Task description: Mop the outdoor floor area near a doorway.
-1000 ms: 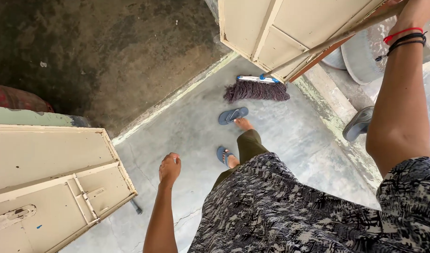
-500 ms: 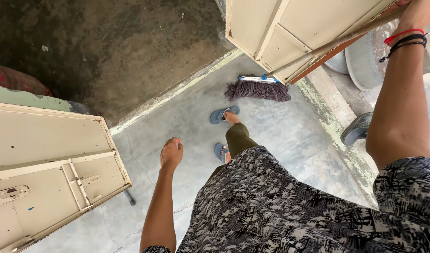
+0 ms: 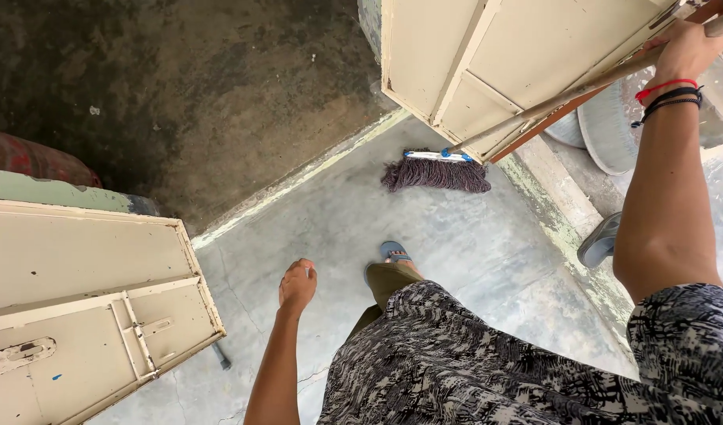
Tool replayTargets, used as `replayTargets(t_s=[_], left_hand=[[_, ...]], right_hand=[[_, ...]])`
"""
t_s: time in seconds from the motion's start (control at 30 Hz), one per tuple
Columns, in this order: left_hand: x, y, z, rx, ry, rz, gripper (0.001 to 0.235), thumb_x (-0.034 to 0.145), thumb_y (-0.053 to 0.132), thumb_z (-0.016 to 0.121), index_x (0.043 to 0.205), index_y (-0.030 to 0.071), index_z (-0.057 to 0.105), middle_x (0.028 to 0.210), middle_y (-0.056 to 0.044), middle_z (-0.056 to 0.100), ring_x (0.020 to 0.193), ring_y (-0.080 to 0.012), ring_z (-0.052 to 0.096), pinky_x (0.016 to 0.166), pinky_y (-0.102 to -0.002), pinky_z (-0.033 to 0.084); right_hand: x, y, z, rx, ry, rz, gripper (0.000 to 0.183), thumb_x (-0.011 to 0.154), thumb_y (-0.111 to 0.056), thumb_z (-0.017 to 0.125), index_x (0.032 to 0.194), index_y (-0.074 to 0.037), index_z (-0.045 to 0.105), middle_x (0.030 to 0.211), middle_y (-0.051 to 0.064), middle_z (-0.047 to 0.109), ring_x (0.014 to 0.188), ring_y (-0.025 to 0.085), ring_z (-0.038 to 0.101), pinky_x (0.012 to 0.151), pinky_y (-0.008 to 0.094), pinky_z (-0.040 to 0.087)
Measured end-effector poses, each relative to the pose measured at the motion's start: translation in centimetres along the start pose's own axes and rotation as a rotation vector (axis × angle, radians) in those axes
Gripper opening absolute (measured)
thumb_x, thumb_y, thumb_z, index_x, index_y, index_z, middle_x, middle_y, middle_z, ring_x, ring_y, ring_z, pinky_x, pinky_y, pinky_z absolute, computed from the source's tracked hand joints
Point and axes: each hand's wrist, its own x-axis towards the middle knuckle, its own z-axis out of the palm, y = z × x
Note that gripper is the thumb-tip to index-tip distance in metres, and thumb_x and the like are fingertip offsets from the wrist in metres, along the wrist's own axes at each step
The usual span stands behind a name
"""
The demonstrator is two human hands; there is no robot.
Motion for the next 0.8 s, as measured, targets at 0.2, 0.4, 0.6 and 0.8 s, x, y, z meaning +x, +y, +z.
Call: replayTargets(t_s=[0.2,0.4,0.6,0.8], left_hand=[[-0.8,2.6,-0.4,-0.013,-0.037,0.014,0.025,0.099,0.028,0.055,0.119,0.017,0.065,0.13,-0.001,0.067,0.114,-0.0272,0.066,0.097,-0.041,0.052],[0.6,5.3,0.8,0.006,-0.041,0.101,0.026,0.099,0.03,0.055,0.118,0.017,0.065,0.129,0.0,0.067,0.116,-0.027,0.063,0.096,-0.041,0.051],[-2.3,10.6,0.4,0.021,-0.121,0.06,0.025,0.101,0.03,0.052,0.119,0.018,0.065,0.132,0.003,0.065,0.115,-0.024,0.065,0.098,-0.04,0.052],[-3.9,10.1,3.2,0.052,-0.096,0.092,0.024,0.1,0.029,0.054,0.118,0.018,0.065,0.13,0.001,0.065,0.117,-0.0239,0.063,0.099,-0.039,0.051]], right_hand=[[-13.5,-4.5,3.5,-0.055,-0.151,-0.113,0.083,0.087,0.018,0.055,0.161,-0.013,0.036,0.157,0.013,0.049,0.096,0.026,0.07,0.078,0.036,0.066],[-17.9,-6.4,-1.5,0.02,0.297,-0.165,0.069,0.103,0.0,0.079,0.159,-0.01,0.04,0.146,0.014,0.057,0.097,0.021,0.069,0.08,0.034,0.064],[-9.8,-13.3,-8.0,0.254,0.195,-0.101,0.065,0.099,-0.006,0.073,0.155,-0.01,0.039,0.142,0.019,0.056,0.068,0.019,0.056,0.065,0.034,0.048],[-3.1,-12.5,-3.3,0.25,-0.332,0.173,0.068,0.091,0.01,0.061,0.155,-0.007,0.049,0.154,0.019,0.06,0.077,0.02,0.061,0.073,0.034,0.051]])
